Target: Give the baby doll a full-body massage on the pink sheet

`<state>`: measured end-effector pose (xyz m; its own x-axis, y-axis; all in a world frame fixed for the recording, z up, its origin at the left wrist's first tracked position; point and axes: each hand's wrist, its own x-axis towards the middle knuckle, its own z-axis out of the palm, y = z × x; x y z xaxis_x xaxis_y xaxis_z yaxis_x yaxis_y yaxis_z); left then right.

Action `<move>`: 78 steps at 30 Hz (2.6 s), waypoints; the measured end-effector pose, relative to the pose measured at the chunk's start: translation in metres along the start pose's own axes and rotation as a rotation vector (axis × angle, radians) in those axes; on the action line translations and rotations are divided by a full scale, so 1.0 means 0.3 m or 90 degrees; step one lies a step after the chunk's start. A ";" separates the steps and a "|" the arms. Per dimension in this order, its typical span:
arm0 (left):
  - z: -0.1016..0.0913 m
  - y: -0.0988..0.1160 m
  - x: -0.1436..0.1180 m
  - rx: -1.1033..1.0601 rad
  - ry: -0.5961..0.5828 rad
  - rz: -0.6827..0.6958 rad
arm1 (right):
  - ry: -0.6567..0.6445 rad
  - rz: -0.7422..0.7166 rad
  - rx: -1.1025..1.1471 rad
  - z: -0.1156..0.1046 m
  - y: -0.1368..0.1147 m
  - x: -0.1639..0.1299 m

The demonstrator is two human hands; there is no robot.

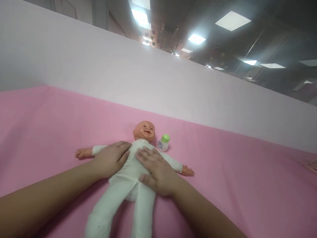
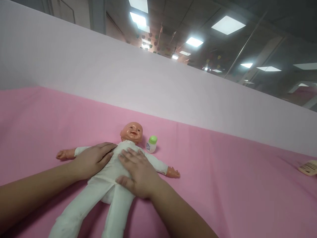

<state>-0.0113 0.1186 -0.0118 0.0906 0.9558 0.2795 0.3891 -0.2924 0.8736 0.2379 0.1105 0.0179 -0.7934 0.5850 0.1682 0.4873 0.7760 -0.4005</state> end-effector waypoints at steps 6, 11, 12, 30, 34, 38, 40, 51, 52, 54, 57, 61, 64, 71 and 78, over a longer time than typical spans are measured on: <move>-0.012 -0.001 0.004 0.282 -0.084 0.089 | 0.112 0.172 0.024 0.015 0.090 0.001; -0.018 0.039 -0.030 0.291 -0.076 0.186 | 0.130 0.262 -0.025 0.010 0.091 0.012; -0.014 0.062 -0.050 0.265 -0.087 0.223 | 0.123 0.280 -0.050 0.012 0.093 0.014; 0.066 0.219 -0.112 0.281 -0.415 0.376 | 0.107 0.217 -0.123 0.047 0.112 0.029; 0.038 0.132 -0.059 0.324 -0.332 0.327 | 0.141 0.216 -0.120 0.053 0.116 0.028; 0.020 0.039 -0.020 0.357 -0.228 0.253 | 0.160 0.215 -0.108 0.052 0.119 0.028; 0.018 0.010 -0.008 0.353 -0.169 0.201 | 0.165 0.216 -0.101 0.050 0.121 0.026; 0.006 0.013 0.026 0.366 -0.064 0.070 | 0.280 -0.099 -0.021 0.043 -0.052 -0.003; 0.007 0.013 0.025 0.363 -0.063 0.072 | 0.220 -0.137 -0.004 0.048 -0.096 -0.009; 0.008 0.014 0.023 0.357 -0.055 0.076 | 0.112 -0.221 0.008 0.062 -0.174 -0.017; 0.011 0.015 0.022 0.344 -0.037 0.078 | -0.004 -0.292 -0.042 0.079 -0.237 -0.023; 0.012 0.022 0.019 0.335 -0.027 0.068 | -0.027 -0.161 -0.048 0.064 -0.217 -0.018; 0.010 0.030 0.016 0.327 -0.032 0.057 | -0.016 -0.083 -0.038 0.040 -0.165 -0.004; 0.009 0.027 0.016 0.323 -0.037 0.071 | -0.016 0.007 -0.060 0.014 -0.032 0.025; 0.009 0.029 0.018 0.319 -0.038 0.068 | 0.104 0.169 -0.045 0.014 0.063 0.024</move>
<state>-0.0050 0.1213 -0.0038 0.2009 0.9256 0.3209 0.7650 -0.3528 0.5388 0.2399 0.1285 0.0078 -0.5683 0.7953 0.2110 0.6985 0.6019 -0.3870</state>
